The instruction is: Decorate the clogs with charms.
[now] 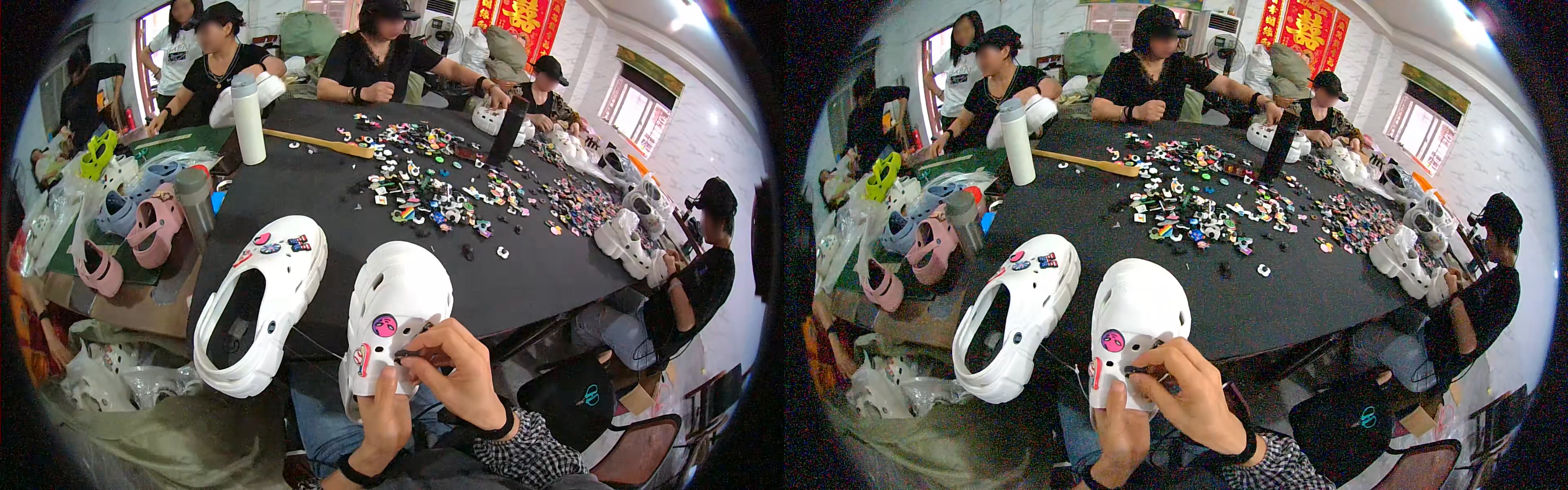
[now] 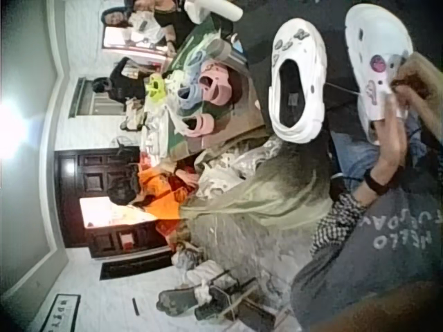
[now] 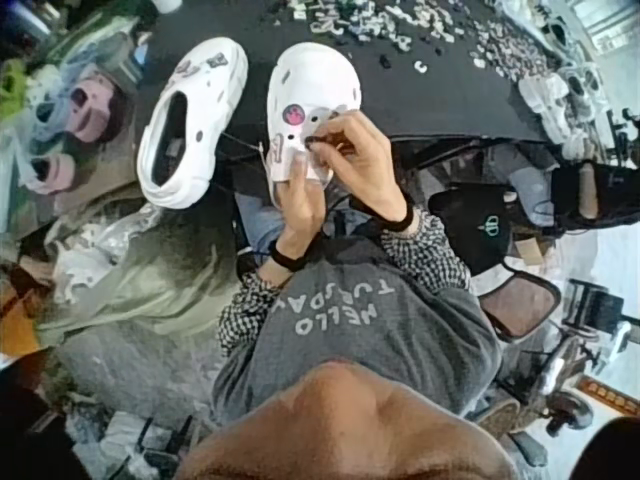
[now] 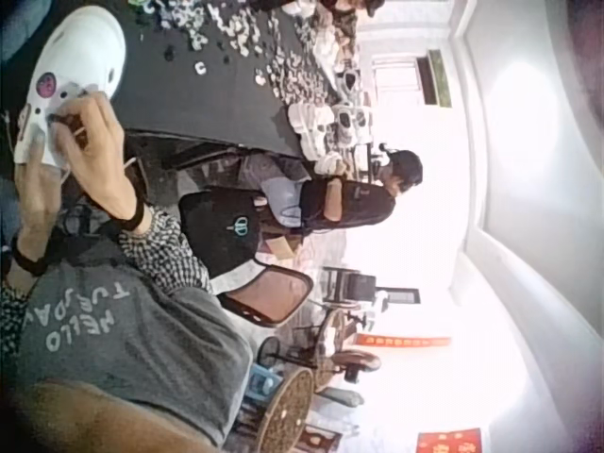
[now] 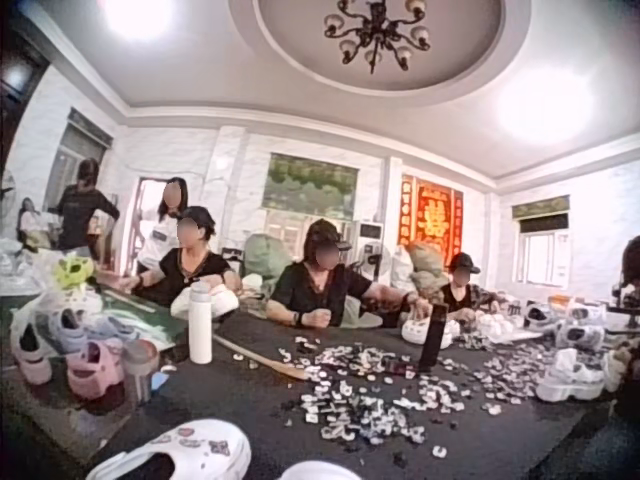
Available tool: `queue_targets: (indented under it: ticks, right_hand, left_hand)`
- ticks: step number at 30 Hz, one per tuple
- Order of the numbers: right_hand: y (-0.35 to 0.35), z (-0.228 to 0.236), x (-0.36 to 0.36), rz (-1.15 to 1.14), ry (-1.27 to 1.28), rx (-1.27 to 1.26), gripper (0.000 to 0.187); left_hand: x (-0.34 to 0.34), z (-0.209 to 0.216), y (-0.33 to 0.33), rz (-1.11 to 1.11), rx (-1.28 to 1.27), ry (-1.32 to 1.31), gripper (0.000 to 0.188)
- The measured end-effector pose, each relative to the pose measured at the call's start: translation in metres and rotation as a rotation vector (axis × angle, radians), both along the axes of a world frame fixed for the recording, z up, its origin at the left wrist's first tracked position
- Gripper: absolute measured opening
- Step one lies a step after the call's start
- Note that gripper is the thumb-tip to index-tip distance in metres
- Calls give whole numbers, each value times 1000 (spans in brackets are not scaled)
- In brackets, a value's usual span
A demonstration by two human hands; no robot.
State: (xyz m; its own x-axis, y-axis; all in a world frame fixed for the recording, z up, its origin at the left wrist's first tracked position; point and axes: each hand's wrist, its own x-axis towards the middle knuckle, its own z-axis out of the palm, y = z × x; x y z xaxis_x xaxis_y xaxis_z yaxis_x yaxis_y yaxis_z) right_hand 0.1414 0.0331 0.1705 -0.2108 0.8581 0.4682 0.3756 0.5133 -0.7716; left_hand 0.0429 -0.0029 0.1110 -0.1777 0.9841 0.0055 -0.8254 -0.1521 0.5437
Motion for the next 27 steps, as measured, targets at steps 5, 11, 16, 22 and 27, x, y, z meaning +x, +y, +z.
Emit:
queue_targets:
  ticks: [5,11,16,22,27]
  right_hand:
    - [-1,4,-3,-1,-12,-18,20]
    - [2,-1,-3,-26,-72,34,21]
    - [2,0,-10,-131,-117,177,23]
    - [-5,-2,-7,-24,-156,145,23]
    - [-10,-6,-6,-14,-205,214,24]
  left_hand:
    - [2,1,-1,9,-36,37,37]
    - [-5,-3,-2,-40,-27,97,39]
    - [-3,-6,-1,-33,-69,169,47]
    - [-5,-7,-3,-24,-120,96,48]
    - [-2,-14,-2,27,-92,114,44]
